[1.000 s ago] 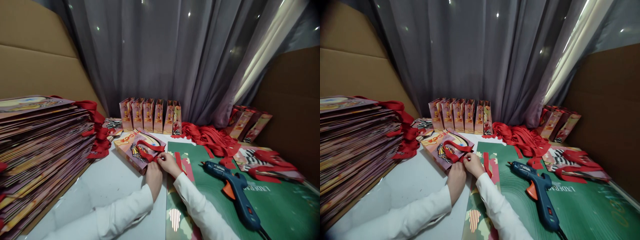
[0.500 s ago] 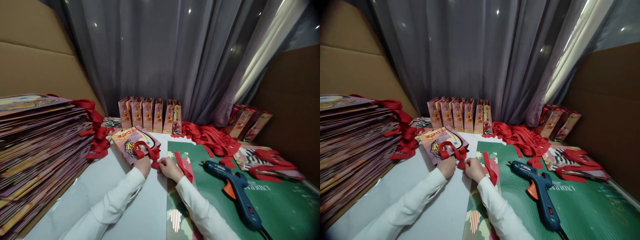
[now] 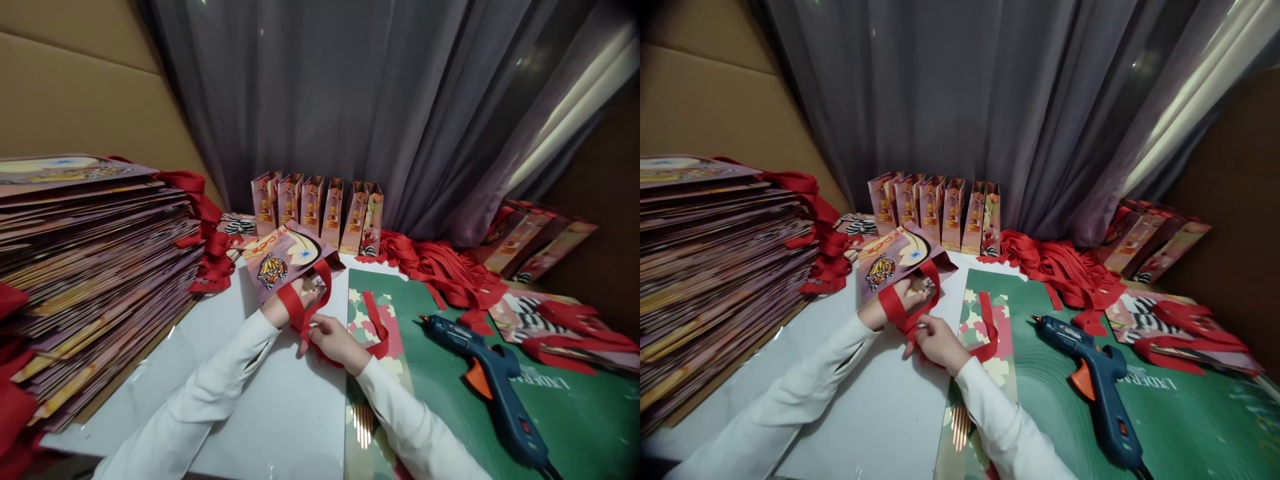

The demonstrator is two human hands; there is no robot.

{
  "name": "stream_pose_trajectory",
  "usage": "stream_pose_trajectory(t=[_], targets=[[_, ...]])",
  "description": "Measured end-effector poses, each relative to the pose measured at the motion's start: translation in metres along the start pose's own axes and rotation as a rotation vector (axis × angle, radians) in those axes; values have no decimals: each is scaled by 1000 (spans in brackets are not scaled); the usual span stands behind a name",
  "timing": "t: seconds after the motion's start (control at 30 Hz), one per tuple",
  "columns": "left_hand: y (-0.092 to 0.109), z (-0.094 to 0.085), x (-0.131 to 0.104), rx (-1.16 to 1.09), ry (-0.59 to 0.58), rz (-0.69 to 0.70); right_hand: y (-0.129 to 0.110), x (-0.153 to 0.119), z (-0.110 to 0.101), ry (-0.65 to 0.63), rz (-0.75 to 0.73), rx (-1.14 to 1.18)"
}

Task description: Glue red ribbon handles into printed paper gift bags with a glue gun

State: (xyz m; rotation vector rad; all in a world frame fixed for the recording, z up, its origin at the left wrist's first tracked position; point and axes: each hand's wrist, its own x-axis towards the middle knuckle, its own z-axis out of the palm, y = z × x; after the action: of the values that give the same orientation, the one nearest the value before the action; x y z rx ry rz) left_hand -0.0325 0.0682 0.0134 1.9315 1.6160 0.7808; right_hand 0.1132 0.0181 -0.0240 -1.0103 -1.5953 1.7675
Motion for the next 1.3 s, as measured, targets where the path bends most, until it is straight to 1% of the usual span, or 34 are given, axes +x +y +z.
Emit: stream_pose_trajectory(t=[0.07, 0.2, 0.27, 0.33, 0.4, 0.43, 0.53, 0.63, 0.83, 1.1, 1.2, 1.3], targets=[[0, 1, -2, -54, 6, 30, 1, 2, 1, 60, -93, 33], [4, 3, -6, -186, 17, 135, 2, 5, -1, 337, -284, 14], [6, 4, -7, -252, 13, 182, 1, 4, -4, 438, -366, -11], [8, 3, -7, -306, 17, 216, -1, 2, -8, 459, -447, -36], [9, 2, -7, -346, 33, 233, -3, 0, -11, 439, -516, -45], [8, 2, -7, -360, 47, 234, -4, 0, -12, 424, -527, -41], [6, 2, -7, -376, 98, 231, -6, -1, -14, 402, -513, -41], [3, 2, -8, -375, 118, 235, -6, -1, -14, 421, -492, -78], [4, 8, -9, -390, 92, 256, -6, -1, -18, 472, -391, -70], [10, 11, -14, -392, 44, 285, -11, -2, -23, 496, -388, -151], [12, 12, -17, -378, 30, 276, -11, -3, -23, 507, -375, -170], [9, 13, -17, -361, 32, 256, -12, -3, -24, 546, -383, -216]])
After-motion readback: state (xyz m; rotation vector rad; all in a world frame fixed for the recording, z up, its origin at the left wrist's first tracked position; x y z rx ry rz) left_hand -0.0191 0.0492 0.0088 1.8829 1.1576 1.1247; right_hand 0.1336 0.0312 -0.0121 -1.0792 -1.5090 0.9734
